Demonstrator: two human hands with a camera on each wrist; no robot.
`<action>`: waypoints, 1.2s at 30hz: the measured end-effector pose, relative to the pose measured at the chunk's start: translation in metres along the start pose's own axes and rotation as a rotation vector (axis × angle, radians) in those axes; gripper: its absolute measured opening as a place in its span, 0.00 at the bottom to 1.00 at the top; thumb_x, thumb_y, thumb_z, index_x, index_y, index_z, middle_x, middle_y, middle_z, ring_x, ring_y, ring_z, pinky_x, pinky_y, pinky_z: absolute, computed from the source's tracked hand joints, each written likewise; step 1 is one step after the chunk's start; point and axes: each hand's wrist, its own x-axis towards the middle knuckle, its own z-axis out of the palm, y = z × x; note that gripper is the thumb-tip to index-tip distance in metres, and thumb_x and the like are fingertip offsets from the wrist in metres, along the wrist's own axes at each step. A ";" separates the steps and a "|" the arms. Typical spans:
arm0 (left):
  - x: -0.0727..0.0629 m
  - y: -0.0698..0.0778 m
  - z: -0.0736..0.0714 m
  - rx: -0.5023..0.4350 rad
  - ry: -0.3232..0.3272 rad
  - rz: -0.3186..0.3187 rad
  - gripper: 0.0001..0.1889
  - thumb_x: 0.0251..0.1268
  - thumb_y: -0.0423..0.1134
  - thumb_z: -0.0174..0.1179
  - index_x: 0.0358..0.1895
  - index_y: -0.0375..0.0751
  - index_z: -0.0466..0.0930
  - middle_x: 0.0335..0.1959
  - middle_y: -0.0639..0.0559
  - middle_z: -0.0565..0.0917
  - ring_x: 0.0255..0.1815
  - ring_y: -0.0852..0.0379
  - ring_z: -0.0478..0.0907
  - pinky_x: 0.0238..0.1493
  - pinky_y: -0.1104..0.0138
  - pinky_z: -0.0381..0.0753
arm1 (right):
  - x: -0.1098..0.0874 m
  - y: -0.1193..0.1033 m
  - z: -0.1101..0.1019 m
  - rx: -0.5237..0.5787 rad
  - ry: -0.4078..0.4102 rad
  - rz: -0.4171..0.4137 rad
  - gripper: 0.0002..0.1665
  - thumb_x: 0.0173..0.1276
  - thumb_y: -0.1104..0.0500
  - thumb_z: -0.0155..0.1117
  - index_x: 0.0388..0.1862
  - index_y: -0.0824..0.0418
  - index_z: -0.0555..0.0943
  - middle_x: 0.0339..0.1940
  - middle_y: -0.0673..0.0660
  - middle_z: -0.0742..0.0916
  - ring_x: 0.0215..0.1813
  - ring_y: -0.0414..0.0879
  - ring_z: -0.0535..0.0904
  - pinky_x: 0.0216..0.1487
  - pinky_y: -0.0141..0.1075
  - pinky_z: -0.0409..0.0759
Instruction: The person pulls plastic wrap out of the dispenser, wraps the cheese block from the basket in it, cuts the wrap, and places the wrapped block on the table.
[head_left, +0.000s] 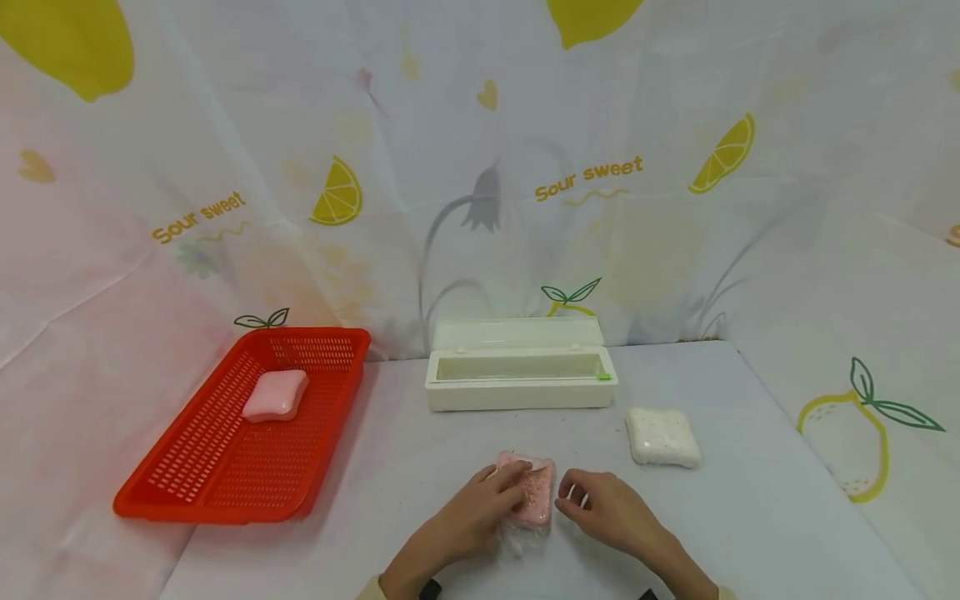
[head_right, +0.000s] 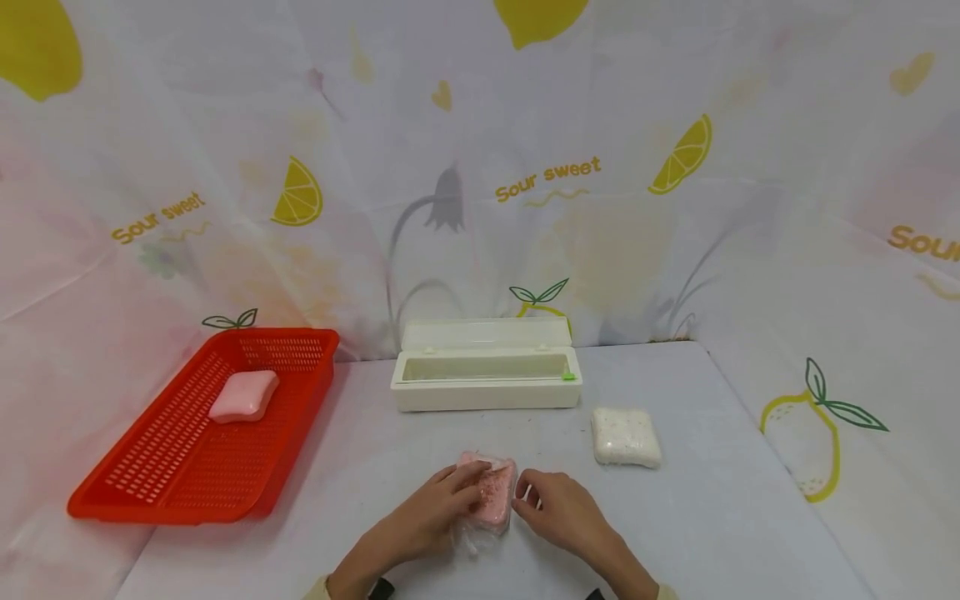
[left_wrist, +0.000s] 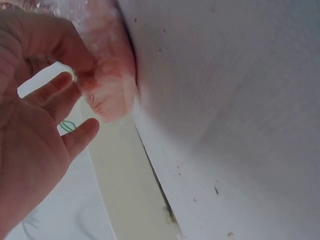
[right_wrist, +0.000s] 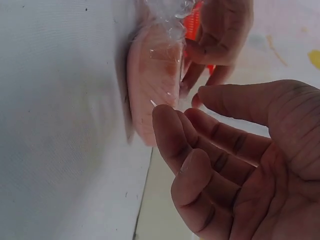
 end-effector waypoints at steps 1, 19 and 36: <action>-0.001 0.000 0.000 -0.009 0.006 -0.007 0.19 0.45 0.24 0.64 0.40 0.47 0.75 0.65 0.45 0.73 0.67 0.52 0.70 0.61 0.51 0.71 | 0.000 0.000 0.000 0.002 -0.005 -0.017 0.05 0.67 0.55 0.68 0.35 0.52 0.80 0.24 0.41 0.80 0.24 0.33 0.72 0.23 0.32 0.71; -0.010 0.002 -0.004 -0.034 -0.104 -0.132 0.20 0.49 0.37 0.70 0.46 0.53 0.74 0.70 0.47 0.69 0.71 0.46 0.64 0.57 0.47 0.72 | 0.000 0.016 0.037 -0.238 0.073 -0.521 0.30 0.41 0.55 0.83 0.45 0.46 0.79 0.55 0.47 0.76 0.57 0.43 0.72 0.50 0.40 0.79; -0.011 0.005 0.001 -0.037 -0.018 -0.057 0.12 0.52 0.41 0.70 0.32 0.50 0.74 0.68 0.40 0.72 0.70 0.41 0.65 0.55 0.49 0.73 | 0.007 0.013 0.055 -0.310 0.209 -0.600 0.13 0.50 0.53 0.78 0.30 0.48 0.81 0.48 0.51 0.81 0.51 0.46 0.74 0.45 0.37 0.80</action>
